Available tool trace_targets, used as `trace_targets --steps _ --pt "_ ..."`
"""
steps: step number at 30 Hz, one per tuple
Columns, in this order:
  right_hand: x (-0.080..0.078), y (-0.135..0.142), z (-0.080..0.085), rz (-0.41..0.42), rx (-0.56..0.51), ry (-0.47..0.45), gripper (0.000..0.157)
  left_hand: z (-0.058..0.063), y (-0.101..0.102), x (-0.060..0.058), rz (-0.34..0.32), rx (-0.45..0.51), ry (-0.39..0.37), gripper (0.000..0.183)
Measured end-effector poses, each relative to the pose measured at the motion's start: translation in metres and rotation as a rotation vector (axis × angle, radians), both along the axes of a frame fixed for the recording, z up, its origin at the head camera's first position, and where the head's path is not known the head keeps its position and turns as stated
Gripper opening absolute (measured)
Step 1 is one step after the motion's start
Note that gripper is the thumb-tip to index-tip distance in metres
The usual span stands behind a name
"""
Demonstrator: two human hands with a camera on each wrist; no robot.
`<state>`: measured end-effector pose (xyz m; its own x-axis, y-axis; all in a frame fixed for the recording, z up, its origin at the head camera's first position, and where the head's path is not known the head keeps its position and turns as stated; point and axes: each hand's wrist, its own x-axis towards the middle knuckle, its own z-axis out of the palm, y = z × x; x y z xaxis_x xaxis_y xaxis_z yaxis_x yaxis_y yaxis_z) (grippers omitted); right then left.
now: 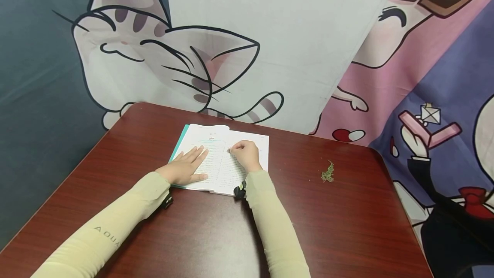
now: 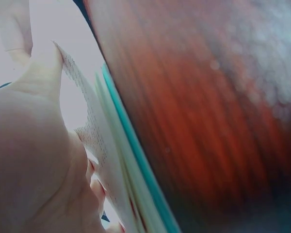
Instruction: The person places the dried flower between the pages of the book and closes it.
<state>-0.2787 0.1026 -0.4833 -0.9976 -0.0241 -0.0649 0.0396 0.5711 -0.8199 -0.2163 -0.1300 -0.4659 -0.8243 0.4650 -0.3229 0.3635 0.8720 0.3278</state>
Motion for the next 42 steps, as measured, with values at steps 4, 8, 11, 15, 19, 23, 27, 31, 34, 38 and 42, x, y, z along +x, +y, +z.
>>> trace_targets --steps 4,8,11,15,19,23,27,31,34,38,42 --pt "0.000 -0.002 0.002 0.009 0.053 0.002 0.009 -0.001 0.000 0.000 -0.004 -0.007 -0.005 0.090" --pt "-0.001 -0.003 0.003 0.013 0.084 0.014 0.011 -0.001 0.000 -0.001 -0.005 -0.007 -0.003 0.090" --pt "0.000 -0.003 0.003 0.009 0.077 0.016 0.011 0.000 0.000 -0.001 -0.003 -0.016 0.000 0.090" --pt "0.001 -0.003 0.003 -0.002 0.048 0.001 0.011 0.001 0.000 0.000 0.003 -0.014 0.002 0.090" --pt "0.002 -0.003 0.002 -0.021 0.023 -0.015 0.010 0.002 0.001 0.000 0.003 -0.017 -0.002 0.090" --pt "0.002 0.000 -0.001 -0.034 -0.031 -0.033 0.008 0.001 0.001 0.000 -0.003 -0.013 -0.005 0.090" --pt "0.003 0.005 -0.003 -0.015 -0.150 -0.073 0.009 0.000 0.000 0.000 -0.004 0.012 -0.004 0.090" --pt "0.005 0.013 -0.001 0.022 -0.286 -0.119 0.013 -0.010 -0.003 -0.002 -0.001 0.009 0.008 0.092" --pt "0.007 0.019 0.003 0.038 -0.324 -0.136 0.015 -0.020 -0.005 -0.006 0.000 -0.009 0.014 0.093" --pt "0.013 0.030 0.013 0.046 -0.272 -0.090 0.018 -0.025 -0.006 -0.008 0.001 -0.006 0.010 0.094" --pt "0.022 0.042 0.025 0.055 -0.157 0.006 0.020 -0.021 -0.004 -0.008 -0.002 -0.002 0.012 0.093"
